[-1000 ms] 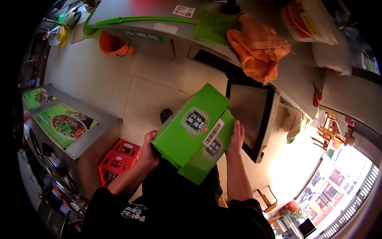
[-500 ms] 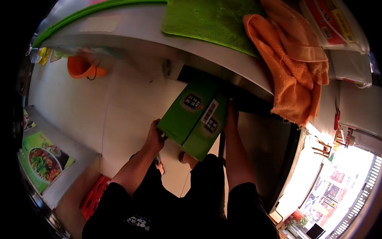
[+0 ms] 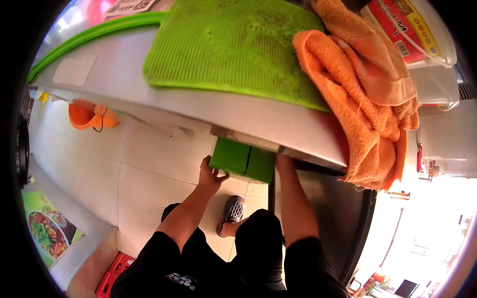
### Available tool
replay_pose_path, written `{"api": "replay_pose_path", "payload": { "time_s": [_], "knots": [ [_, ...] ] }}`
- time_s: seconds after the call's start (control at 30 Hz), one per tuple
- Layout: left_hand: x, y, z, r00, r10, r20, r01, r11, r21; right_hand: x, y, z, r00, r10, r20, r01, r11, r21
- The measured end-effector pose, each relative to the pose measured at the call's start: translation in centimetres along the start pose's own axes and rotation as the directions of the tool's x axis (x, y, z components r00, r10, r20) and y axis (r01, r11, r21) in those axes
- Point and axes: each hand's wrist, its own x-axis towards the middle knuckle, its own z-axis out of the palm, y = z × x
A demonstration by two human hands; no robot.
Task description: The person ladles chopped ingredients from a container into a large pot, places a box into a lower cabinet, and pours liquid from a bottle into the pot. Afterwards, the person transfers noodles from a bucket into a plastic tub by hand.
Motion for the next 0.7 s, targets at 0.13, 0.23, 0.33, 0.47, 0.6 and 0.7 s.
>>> {"api": "replay_pose_path", "payload": {
  "time_s": [0.13, 0.23, 0.33, 0.47, 0.6, 0.7],
  "knots": [
    [3.3, -0.2, 5.1, 0.991, 0.009, 0.136, -0.007, 1.000, -0.017, -13.5, -2.8, 8.8, 0.858, 0.133, -0.497, -0.298, 0.916, -0.269],
    [5.0, -0.1, 7.6, 0.941, -0.021, 0.339, 0.058, 0.993, -0.099, -9.1, -1.0, 7.0, 0.873, 0.390, -0.292, -0.346, 0.919, 0.191],
    [3.5, 0.9, 8.2, 0.824, -0.014, 0.566, 0.056, 0.997, -0.056, -3.2, 0.8, 7.4, 0.985, 0.132, -0.109, -0.052, 0.839, 0.542],
    [-2.7, 2.1, 6.8, 0.752, -0.056, 0.657, 0.026, 0.998, 0.056, -7.4, -1.0, 5.8, 0.995, 0.088, -0.054, -0.090, 0.995, -0.036],
    [-10.4, 2.5, -0.8, 0.945, -0.028, 0.324, -0.091, 0.933, 0.347, -17.3, -3.3, 5.7, 0.990, 0.132, -0.041, -0.138, 0.961, -0.238],
    [-18.7, 4.0, -8.7, 0.992, 0.125, 0.008, -0.109, 0.835, 0.539, -28.3, -8.5, 7.5, 0.990, -0.069, 0.126, 0.128, 0.826, -0.549]
  ]
}}
